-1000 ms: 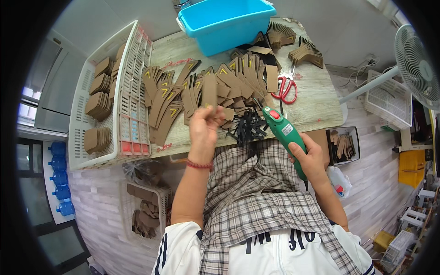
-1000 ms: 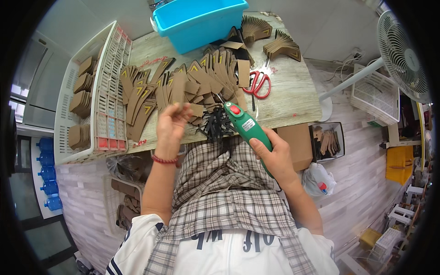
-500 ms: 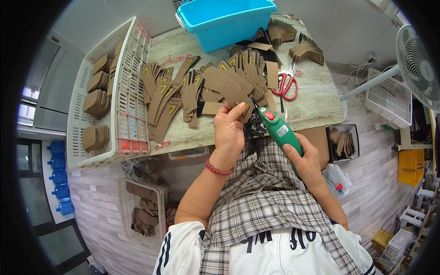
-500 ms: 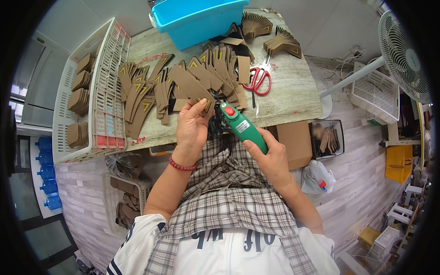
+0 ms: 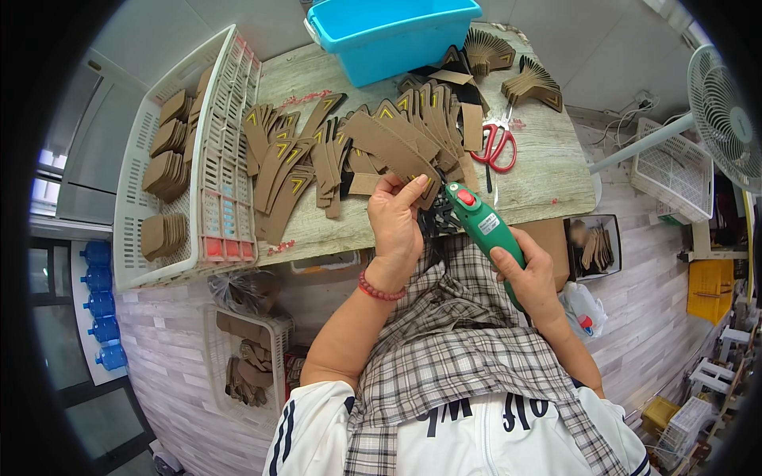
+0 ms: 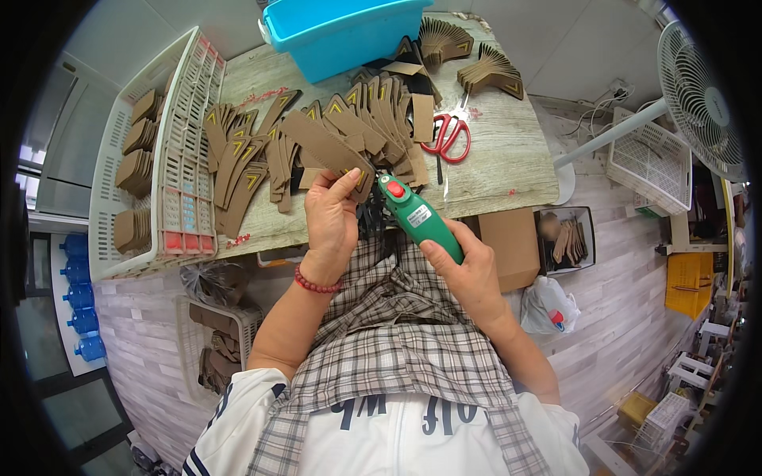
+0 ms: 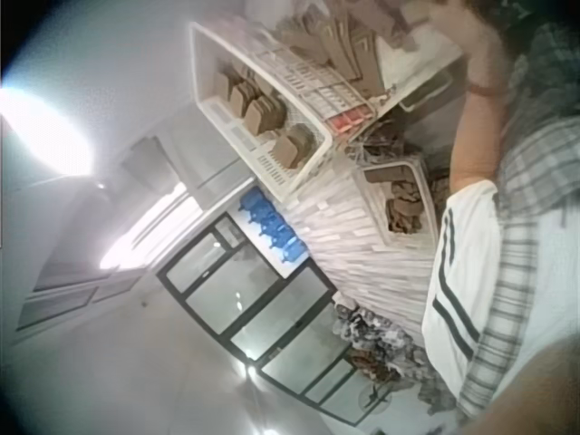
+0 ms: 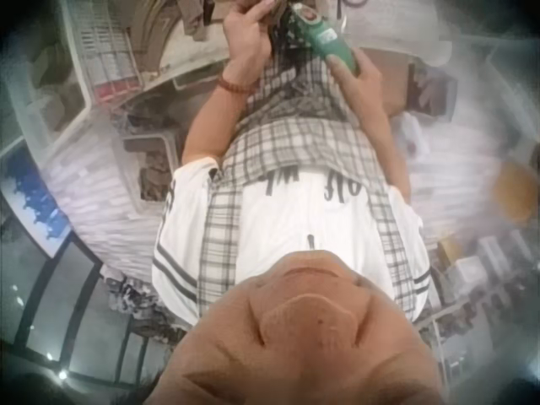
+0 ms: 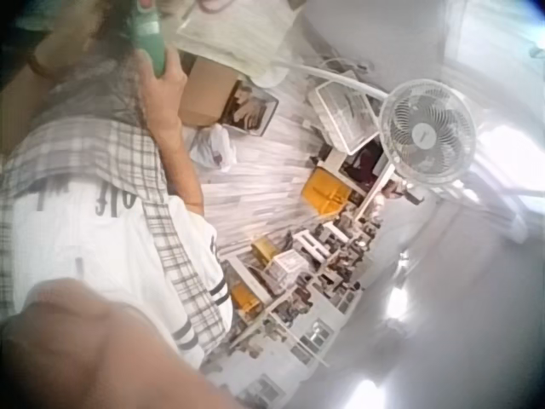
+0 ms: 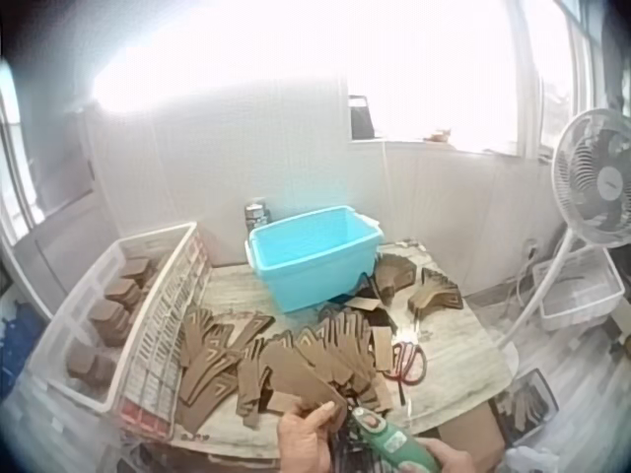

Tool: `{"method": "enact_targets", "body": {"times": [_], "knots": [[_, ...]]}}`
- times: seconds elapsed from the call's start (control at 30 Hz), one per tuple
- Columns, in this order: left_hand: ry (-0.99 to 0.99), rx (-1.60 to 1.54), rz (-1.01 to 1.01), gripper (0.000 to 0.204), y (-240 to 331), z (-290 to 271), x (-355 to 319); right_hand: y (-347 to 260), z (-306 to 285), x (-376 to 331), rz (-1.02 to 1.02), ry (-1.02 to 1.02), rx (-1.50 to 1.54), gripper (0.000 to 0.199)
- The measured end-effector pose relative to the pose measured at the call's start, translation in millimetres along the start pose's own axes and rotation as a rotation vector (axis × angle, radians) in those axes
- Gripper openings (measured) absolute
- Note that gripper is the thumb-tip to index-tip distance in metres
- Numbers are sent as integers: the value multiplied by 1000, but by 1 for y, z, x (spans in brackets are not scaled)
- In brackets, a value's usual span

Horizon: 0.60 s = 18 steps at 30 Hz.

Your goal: The person uses a green handheld rotary cutter to trim the edges of small brown cardboard pieces marked with yellow triangles. They pick up each piece, trim it, and place it back on the table, repeating the process continuously.

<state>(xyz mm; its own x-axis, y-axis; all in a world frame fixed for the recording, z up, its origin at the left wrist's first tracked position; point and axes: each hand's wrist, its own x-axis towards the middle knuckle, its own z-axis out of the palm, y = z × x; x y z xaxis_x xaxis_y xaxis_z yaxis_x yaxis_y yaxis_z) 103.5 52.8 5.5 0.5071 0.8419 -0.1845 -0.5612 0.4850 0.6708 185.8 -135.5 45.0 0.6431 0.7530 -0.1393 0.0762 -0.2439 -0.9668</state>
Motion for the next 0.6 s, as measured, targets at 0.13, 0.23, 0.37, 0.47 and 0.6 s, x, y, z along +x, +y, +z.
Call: {"method": "enact_targets", "body": {"times": [0.13, 0.23, 0.37, 0.47, 0.6], "knots": [[-20, 43, -26, 18, 3, -3, 0, -3, 0, 1, 6, -5, 5, 39], [-25, 53, -51, 17, 3, -3, -3, -3, 0, 3, -12, -9, -13, 39], [-14, 65, -77, 15, 2, -8, -10, -6, 4, 9, 9, -30, 2, 39], [30, 74, -30, 13, 8, -20, -8, -8, 7, 13, 5, -44, 5, 40], [196, -22, 210, 15, 53, -48, 44, -4, 1, 11, 8, 11, 65, 39]]}}
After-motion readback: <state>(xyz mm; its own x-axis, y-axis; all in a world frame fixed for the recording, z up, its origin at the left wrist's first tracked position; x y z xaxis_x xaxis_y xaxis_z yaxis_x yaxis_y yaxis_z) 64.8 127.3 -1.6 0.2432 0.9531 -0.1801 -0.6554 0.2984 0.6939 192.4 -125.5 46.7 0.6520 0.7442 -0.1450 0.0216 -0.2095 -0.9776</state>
